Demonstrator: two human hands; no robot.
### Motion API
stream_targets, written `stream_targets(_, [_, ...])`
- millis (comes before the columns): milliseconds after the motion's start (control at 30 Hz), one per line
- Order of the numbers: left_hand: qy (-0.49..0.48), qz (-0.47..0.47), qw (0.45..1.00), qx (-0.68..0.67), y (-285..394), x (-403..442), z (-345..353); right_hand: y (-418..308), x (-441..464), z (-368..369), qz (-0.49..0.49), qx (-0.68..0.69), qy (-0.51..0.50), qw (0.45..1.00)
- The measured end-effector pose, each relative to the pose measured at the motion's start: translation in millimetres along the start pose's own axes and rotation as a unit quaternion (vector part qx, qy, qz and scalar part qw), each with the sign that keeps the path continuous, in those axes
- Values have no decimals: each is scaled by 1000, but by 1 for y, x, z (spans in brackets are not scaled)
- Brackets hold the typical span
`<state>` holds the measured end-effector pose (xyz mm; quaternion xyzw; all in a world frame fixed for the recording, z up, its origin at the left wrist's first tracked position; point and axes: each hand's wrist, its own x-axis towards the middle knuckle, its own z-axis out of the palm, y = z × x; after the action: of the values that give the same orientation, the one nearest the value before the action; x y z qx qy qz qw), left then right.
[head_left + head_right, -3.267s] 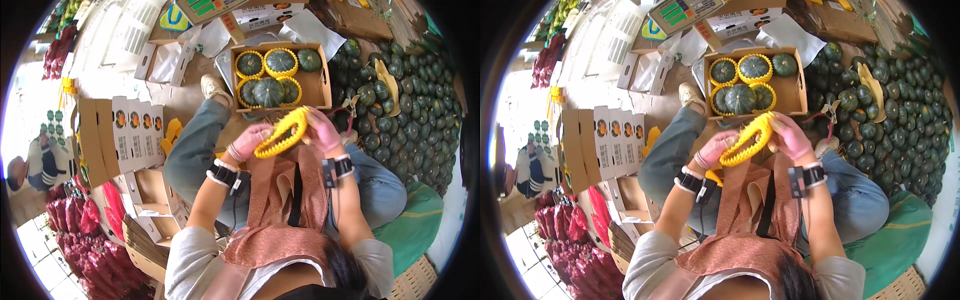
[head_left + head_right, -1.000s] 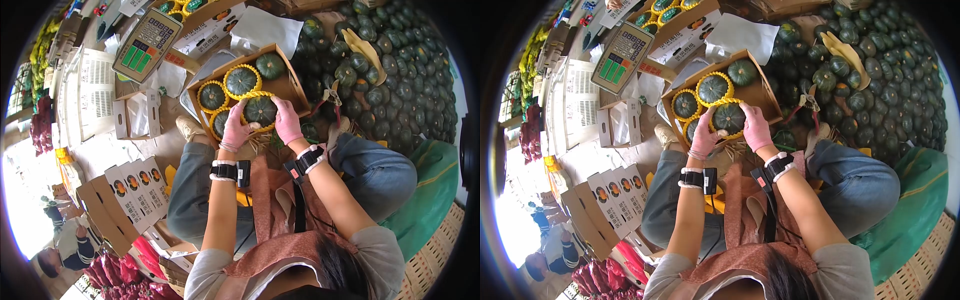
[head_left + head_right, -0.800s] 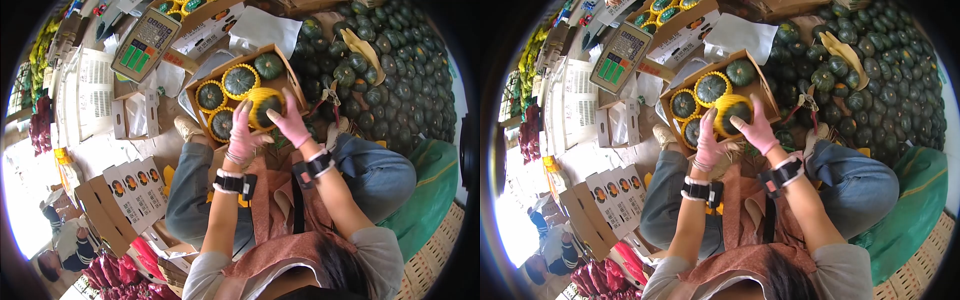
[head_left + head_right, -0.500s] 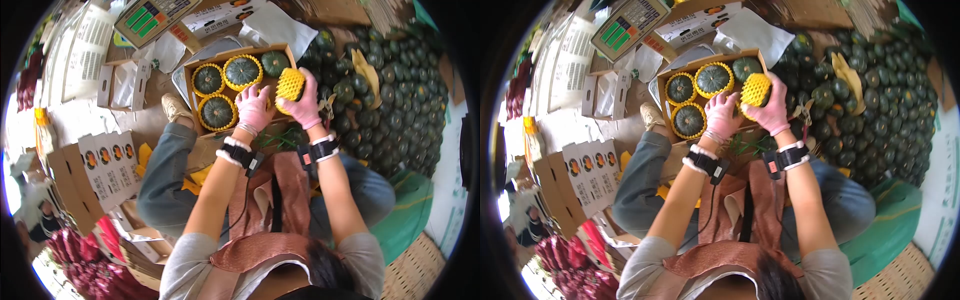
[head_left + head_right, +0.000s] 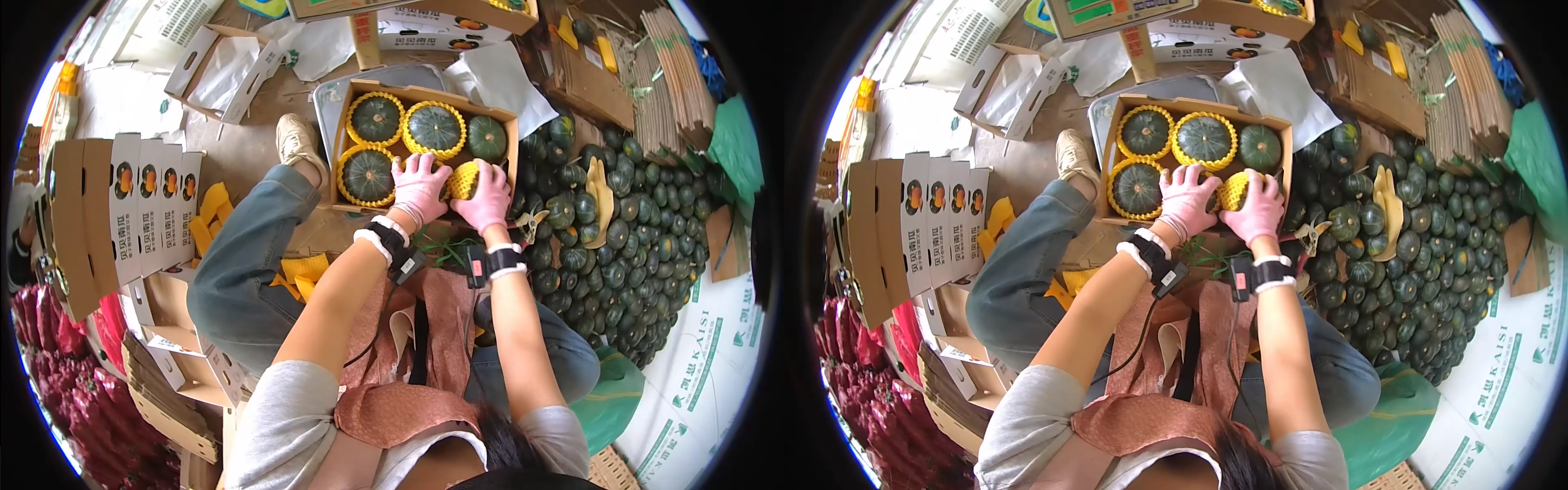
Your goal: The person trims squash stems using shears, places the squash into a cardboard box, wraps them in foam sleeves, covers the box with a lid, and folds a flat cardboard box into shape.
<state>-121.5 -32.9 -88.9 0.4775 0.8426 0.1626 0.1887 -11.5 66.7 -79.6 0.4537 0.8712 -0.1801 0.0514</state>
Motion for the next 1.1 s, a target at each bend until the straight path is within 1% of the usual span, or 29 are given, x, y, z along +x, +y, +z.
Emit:
stream_targets(67, [4, -5, 1000, -13, -2, -5, 1, 18, 0, 7, -59, 56, 58, 995])
stream_targets(100, [9, -6, 1000, -18, -3, -3, 1, 16, -2, 6, -66, 60, 74, 993])
stream_targets(167, [19, -10, 999, -35, -4, -3, 4, 9, -4, 14, -34, 35, 98, 994])
stream_targets(200, [18, -11, 999, -37, -4, -3, 3, 2, -7, 18, -16, -5, 90, 996])
stream_targets(233, [15, -13, 999, -38, -4, -4, 3, -5, -10, 17, -8, -46, 51, 998])
stream_targets(300, [22, -15, 999, -23, -3, -3, 7, -16, -6, 15, 35, -81, -10, 996])
stream_targets(367, [9, -11, 1000, 3, -1, -2, 13, -15, -9, 15, -9, -118, -29, 993])
stream_targets(400, [-21, 1, 1000, 7, -1, -2, 9, -13, -10, 14, -33, -136, -37, 989])
stream_targets(433, [-51, 11, 999, 11, 1, -3, -2, -12, -8, 2, -68, -155, -67, 983])
stream_targets(467, [-140, 46, 989, -8, -6, 3, -17, -5, 1, -10, -103, -153, -88, 979])
stream_targets(500, [-190, 100, 977, -9, -19, 11, -38, 2, 11, -22, -139, -149, -113, 973])
stream_targets(533, [-244, 111, 956, -116, -41, 24, -63, -7, 24, -46, -132, -109, -91, 981])
stream_targets(567, [-297, 119, 921, -224, -66, 34, -91, -13, 39, -62, -121, -67, -73, 988])
stream_targets(600, [-250, 107, 953, -132, -84, 35, -127, 6, 61, -48, -129, -13, 25, 991])
stream_targets(633, [-213, 75, 968, -110, -95, 25, -181, 24, 83, -35, -132, 40, 124, 983])
stream_targets(667, [-143, -8, 957, -250, -140, 17, -196, 23, 95, -34, -117, 28, 65, 991])
stream_targets(700, [13, 170, 974, -147, -207, 20, -203, 18, 103, -37, -105, 16, 6, 994])
stream_targets(733, [-52, -33, 980, -191, -202, -10, -261, 12, 106, -37, -76, 15, -102, 992])
stream_targets(767, [22, -29, 970, -241, -225, -43, -291, 12, 107, -25, -111, -98, -60, 987])
stream_targets(800, [34, -70, 963, -259, -250, -74, -314, 10, 108, -16, -165, -173, -1, 971])
stream_targets(833, [39, -188, 954, -230, -273, -108, -331, -5, 103, -20, -120, -205, -29, 971])
stream_targets(867, [69, -175, 952, -242, -308, -147, -330, -20, 102, -24, -77, -233, -68, 967])
stream_targets(900, [131, -147, 953, -230, -353, -183, -307, -36, 97, -27, -37, -262, -67, 962])
stream_targets(933, [83, -203, 945, -242, -393, -229, -293, -36, 98, -20, -26, -286, -51, 956])
stream_targets(967, [120, -185, 968, -120, -399, -259, -261, -35, 99, -14, -21, -304, -27, 952])
stream_targets(1000, [18, -315, 931, -185, -381, -264, -250, -42, 97, -17, -3, -327, -35, 944])
stream_targets(1033, [-90, -440, 867, -216, -362, -269, -238, -48, 96, -18, 10, -344, -39, 938])
stream_targets(1067, [-51, -404, 887, -220, -386, -288, -194, -51, 94, -20, 18, -352, -30, 935])
stream_targets(1100, [-23, -144, 989, -38, -430, -318, -140, -53, 89, -23, 26, -362, -22, 932])
